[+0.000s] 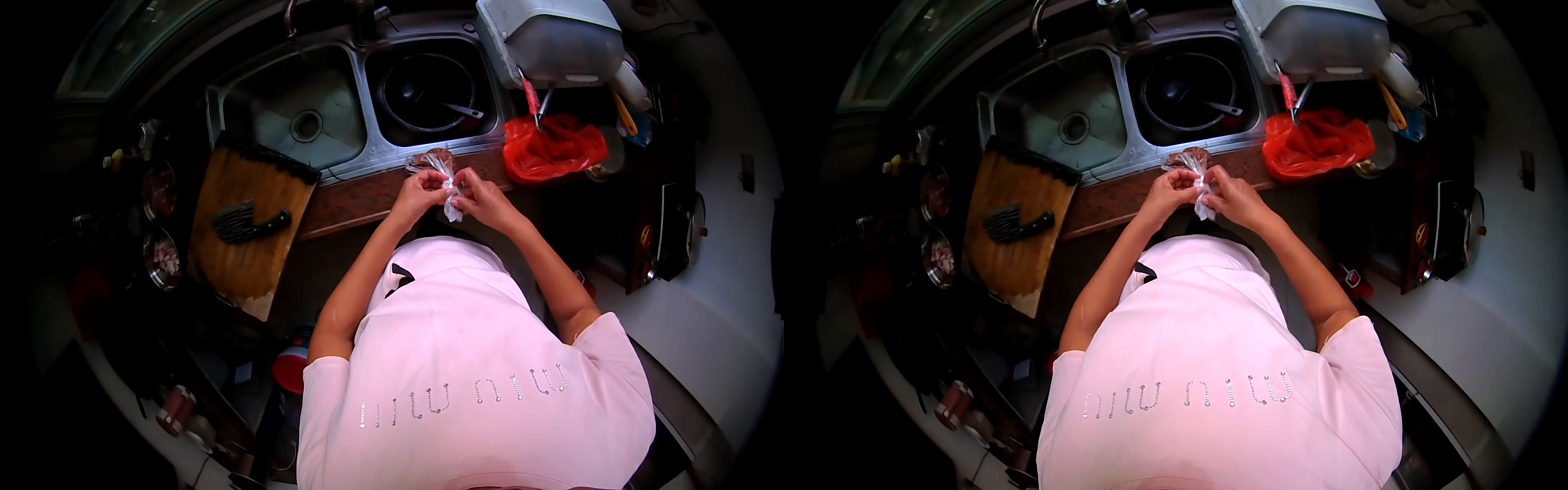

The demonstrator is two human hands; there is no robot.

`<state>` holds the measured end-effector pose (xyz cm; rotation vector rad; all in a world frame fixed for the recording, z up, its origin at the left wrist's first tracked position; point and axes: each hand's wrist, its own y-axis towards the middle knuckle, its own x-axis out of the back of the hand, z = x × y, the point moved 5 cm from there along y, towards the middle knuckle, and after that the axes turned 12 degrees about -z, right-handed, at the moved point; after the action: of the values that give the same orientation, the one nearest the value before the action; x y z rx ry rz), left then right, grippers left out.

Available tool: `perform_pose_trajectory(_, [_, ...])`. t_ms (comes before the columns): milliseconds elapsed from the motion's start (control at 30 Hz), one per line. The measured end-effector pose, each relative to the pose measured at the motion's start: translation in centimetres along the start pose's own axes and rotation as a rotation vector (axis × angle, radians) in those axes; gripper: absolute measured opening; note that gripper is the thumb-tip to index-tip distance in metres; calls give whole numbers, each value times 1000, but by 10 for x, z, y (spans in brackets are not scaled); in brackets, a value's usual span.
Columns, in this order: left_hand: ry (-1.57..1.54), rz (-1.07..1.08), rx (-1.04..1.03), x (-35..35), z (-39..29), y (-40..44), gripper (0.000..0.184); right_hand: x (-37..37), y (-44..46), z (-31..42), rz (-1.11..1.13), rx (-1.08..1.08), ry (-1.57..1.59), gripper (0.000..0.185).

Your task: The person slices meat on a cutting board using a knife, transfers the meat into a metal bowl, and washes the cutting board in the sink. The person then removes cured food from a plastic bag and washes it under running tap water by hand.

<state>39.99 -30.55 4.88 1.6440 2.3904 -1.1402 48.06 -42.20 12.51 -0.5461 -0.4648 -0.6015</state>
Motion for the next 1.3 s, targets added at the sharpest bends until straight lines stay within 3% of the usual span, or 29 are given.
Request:
perform_pose_trajectory(100, [2,-178,-174,1,0,0,39,16,4,-2,-184,-28,-109,21])
perform_pose_trajectory(200, [23,-195,-307,-2,-6,0,38,16,15,-3,-270,-8,104,21])
perform_pose_trajectory(233, [51,-190,-305,-4,-6,0,38,11,13,-2,-178,-268,214,21])
perform_pose_trajectory(333, [306,-290,-446,-5,-16,-5,35,1,19,-5,-199,-204,238,22])
perform_pose_trajectory(433, [525,-320,-476,-11,-28,-19,34,1,28,5,-267,260,25,22])
perform_pose_trajectory(533, [516,-328,-534,-12,-26,-20,32,0,30,7,-227,226,-211,23])
perform_pose_trajectory(633, [621,-358,-665,-12,-25,-19,25,-3,32,3,-255,187,-238,23])
perform_pose_trajectory(833, [668,-330,-605,-8,-31,-19,15,-7,28,-4,-315,170,-47,19])
perform_pose_trajectory(967, [677,-330,-593,-11,-31,-19,14,-11,27,-21,-276,-280,158,14])
perform_pose_trajectory(1033, [665,-321,-575,-11,-28,-18,13,-15,30,-37,-298,-402,282,13])
perform_pose_trajectory(1133, [534,-346,-472,-9,-11,-17,13,-14,30,-40,-267,-388,264,13])
perform_pose_trajectory(1233, [509,-342,-519,-7,-7,-19,14,-3,25,1,-78,100,79,10])
perform_pose_trajectory(1300, [519,-335,-534,-5,-9,-20,13,-2,30,1,-110,357,-170,10])
